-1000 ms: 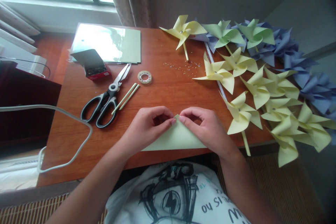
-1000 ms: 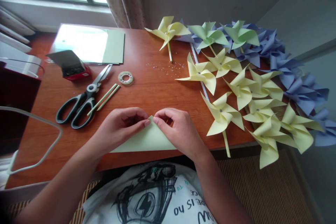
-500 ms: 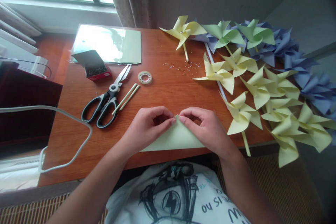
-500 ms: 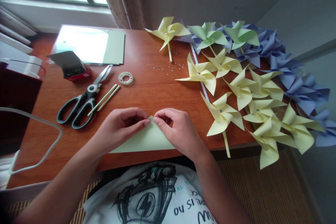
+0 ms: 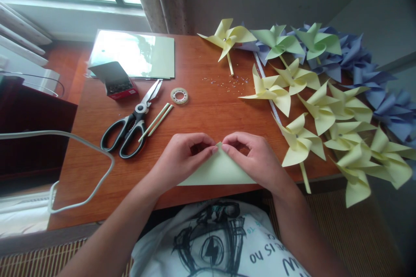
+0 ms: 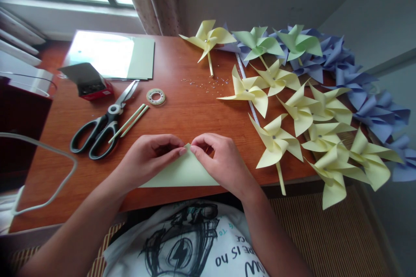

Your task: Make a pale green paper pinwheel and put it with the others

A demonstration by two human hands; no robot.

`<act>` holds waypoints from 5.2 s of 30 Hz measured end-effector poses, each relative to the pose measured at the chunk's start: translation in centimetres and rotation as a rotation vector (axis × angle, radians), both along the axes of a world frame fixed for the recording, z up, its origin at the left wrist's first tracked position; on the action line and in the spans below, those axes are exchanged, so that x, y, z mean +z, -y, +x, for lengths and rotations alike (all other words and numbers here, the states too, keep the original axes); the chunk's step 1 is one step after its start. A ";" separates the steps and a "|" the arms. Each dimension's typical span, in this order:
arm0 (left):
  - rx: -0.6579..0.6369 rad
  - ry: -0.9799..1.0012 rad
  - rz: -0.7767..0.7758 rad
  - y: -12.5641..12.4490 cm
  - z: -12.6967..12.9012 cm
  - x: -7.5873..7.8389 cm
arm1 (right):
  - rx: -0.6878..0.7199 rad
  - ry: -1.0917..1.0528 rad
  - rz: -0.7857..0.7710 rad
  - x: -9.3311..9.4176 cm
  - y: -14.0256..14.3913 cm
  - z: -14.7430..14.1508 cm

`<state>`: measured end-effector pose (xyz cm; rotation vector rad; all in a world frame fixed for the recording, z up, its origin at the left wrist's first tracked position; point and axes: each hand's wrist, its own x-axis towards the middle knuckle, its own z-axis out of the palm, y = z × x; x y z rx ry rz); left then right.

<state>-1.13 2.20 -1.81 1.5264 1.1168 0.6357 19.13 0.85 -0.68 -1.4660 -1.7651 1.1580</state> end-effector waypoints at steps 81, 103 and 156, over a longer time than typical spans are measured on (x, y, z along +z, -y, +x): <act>-0.283 -0.881 0.736 8.0 3.8 -2.3 | 0.141 0.657 0.365 -2.7 -6.0 -2.1; -0.284 -0.822 0.765 8.1 3.3 -3.3 | 0.121 0.691 0.435 -2.3 2.4 -0.1; -0.136 -1.059 0.792 10.5 -7.1 -2.1 | 0.092 0.662 0.525 -4.0 8.5 -0.2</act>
